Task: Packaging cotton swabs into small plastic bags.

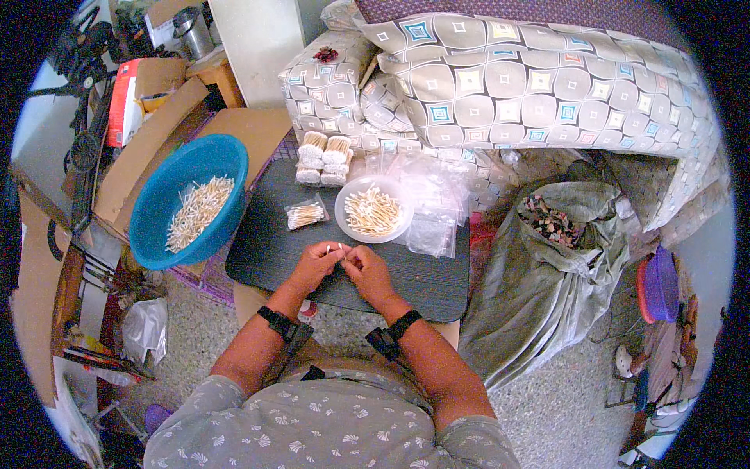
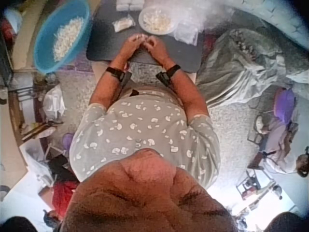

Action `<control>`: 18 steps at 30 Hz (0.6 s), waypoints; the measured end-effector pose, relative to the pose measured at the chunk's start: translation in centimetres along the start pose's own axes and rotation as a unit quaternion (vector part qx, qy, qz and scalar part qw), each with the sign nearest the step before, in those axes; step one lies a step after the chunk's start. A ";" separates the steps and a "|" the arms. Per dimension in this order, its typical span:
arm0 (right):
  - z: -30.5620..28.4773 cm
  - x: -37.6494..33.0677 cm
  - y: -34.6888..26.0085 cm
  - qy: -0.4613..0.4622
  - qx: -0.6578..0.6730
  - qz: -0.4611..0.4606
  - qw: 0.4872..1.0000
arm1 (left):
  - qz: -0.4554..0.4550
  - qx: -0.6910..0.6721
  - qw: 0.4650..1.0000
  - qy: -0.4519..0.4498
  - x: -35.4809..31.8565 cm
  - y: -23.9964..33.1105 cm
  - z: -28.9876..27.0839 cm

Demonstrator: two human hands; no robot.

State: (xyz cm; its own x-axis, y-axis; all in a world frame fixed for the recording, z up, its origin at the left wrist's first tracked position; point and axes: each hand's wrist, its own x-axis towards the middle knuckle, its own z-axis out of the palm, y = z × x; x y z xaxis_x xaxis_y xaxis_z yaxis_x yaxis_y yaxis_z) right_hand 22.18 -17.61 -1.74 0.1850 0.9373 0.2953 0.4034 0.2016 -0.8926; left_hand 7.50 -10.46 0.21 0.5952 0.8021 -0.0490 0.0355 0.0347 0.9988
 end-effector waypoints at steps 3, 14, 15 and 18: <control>-0.2 0.1 -0.1 0.005 -0.012 -0.003 1.000 | 0.006 0.002 1.000 -0.004 0.1 0.1 0.1; -0.4 -0.1 -0.7 -0.004 -0.018 0.004 1.000 | -0.012 -0.029 0.999 0.034 -0.2 1.0 0.5; -0.5 -0.2 -0.5 -0.005 -0.020 0.002 1.000 | -0.010 -0.031 0.999 0.035 -0.2 1.1 0.5; -0.5 -0.2 -1.2 -0.029 -0.031 0.051 0.998 | -0.001 -0.017 1.000 0.009 -0.1 0.1 0.0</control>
State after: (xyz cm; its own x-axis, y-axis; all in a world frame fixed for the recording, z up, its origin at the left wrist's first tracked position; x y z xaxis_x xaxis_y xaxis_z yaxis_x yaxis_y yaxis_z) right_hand 22.05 -18.15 -0.53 0.1761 0.9675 0.1813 0.4403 0.0873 -0.8936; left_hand 7.43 -10.57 0.35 0.5812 0.8121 -0.0520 0.0097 0.0570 0.9983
